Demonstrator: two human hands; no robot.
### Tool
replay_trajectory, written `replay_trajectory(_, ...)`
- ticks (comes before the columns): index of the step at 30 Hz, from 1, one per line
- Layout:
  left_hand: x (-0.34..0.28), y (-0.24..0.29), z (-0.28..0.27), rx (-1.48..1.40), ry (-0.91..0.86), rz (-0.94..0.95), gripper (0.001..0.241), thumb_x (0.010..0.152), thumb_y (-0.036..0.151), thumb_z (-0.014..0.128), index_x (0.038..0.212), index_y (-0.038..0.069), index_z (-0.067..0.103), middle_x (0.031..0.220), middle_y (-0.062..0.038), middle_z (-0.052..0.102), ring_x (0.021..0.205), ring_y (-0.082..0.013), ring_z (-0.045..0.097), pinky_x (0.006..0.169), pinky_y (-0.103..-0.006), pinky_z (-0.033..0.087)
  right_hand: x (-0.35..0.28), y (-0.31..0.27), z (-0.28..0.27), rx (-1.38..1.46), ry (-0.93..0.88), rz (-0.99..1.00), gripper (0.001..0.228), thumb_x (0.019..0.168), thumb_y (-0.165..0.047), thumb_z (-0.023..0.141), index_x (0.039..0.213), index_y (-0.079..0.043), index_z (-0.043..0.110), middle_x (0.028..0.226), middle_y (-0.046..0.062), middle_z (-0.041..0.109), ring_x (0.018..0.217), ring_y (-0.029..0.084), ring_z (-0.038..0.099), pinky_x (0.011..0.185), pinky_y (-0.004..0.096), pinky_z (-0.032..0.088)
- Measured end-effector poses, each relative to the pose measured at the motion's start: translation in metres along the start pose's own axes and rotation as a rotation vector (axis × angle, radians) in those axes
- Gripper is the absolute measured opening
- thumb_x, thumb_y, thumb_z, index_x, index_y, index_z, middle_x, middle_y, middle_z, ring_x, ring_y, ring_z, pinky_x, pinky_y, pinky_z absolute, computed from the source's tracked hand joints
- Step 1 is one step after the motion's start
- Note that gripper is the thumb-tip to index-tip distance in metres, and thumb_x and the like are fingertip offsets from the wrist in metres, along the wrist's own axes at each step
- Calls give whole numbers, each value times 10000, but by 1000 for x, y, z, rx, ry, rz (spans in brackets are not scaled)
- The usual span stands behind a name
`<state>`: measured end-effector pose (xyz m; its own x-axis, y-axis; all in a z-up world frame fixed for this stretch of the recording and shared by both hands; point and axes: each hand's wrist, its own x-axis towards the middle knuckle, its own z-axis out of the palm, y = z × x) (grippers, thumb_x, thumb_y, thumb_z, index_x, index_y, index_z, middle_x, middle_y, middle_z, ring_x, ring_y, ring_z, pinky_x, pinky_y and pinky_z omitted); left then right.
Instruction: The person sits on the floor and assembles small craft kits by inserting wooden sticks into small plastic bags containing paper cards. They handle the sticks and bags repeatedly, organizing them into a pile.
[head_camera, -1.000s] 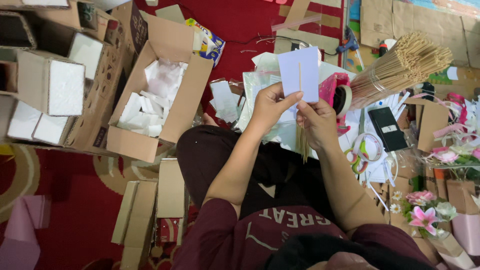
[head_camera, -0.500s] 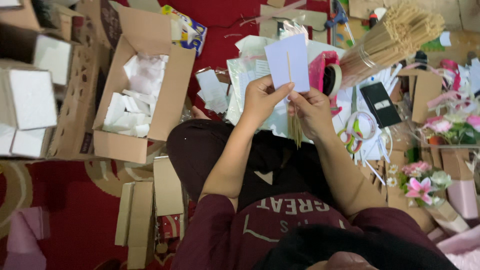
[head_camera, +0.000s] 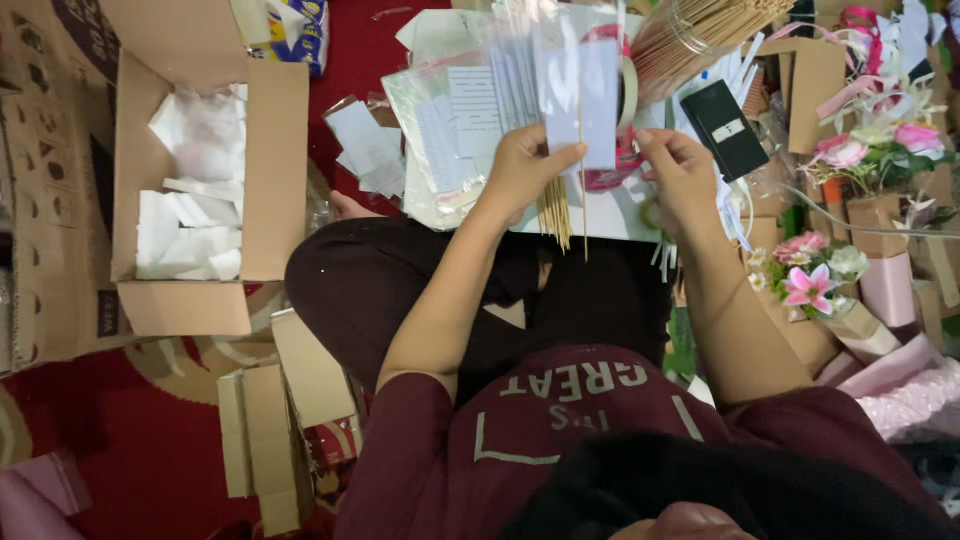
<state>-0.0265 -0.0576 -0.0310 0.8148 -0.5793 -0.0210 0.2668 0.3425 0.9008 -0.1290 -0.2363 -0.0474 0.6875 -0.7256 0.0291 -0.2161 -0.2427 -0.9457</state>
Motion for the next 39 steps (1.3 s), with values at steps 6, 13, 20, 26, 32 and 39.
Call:
replay_trajectory(6, 5, -23, 6, -35, -76, -35, 132, 724, 118, 774, 797, 47, 690, 687, -27, 657, 653, -72, 590, 578, -208, 502, -1, -5, 10, 108, -21, 229, 175, 805, -271, 746, 847, -111, 691, 725, 13, 612, 624, 65, 576, 569, 145, 500)
replay_trajectory(13, 9, -29, 4, -89, -111, -101, 120, 757, 123, 764, 808, 44, 690, 707, -48, 682, 647, -82, 620, 594, -228, 526, -1, -4, 15, 169, -43, 296, 165, 784, -203, 745, 856, -65, 689, 719, 12, 617, 648, 55, 565, 597, 170, 506)
replay_trajectory(20, 8, -31, 3, -111, -109, -117, 139, 759, 110, 759, 840, 27, 682, 730, -43, 677, 668, -80, 615, 623, -238, 531, -2, -8, 16, 259, -22, 361, 184, 757, -165, 756, 882, -52, 681, 720, -5, 627, 662, 60, 577, 617, 201, 486)
replay_trajectory(26, 8, -33, 3, -164, -103, -129, 161, 755, 107, 759, 857, 13, 678, 746, -38, 668, 687, -80, 612, 625, -234, 532, -1, -3, 12, 437, 15, 433, 247, 731, -111, 803, 852, 1, 618, 832, 86, 613, 784, 181, 517, 763, 391, 468)
replay_trajectory(32, 10, -33, 2, -166, -107, -119, 139, 762, 89, 745, 854, 11, 676, 748, -47, 672, 688, -87, 620, 619, -240, 544, -2, -2, 8, 567, 8, 422, 336, 764, -64, 795, 954, 77, 555, 1044, 145, 563, 941, 257, 408, 825, 535, 411)
replay_trajectory(39, 12, -42, 1, -195, -113, -126, 148, 752, 79, 751, 865, 14, 681, 752, -55, 685, 689, -93, 642, 624, -240, 555, -15, 1, 7, 586, 62, 401, 291, 713, -27, 738, 948, 71, 598, 871, 62, 575, 754, 131, 439, 847, 488, 464)
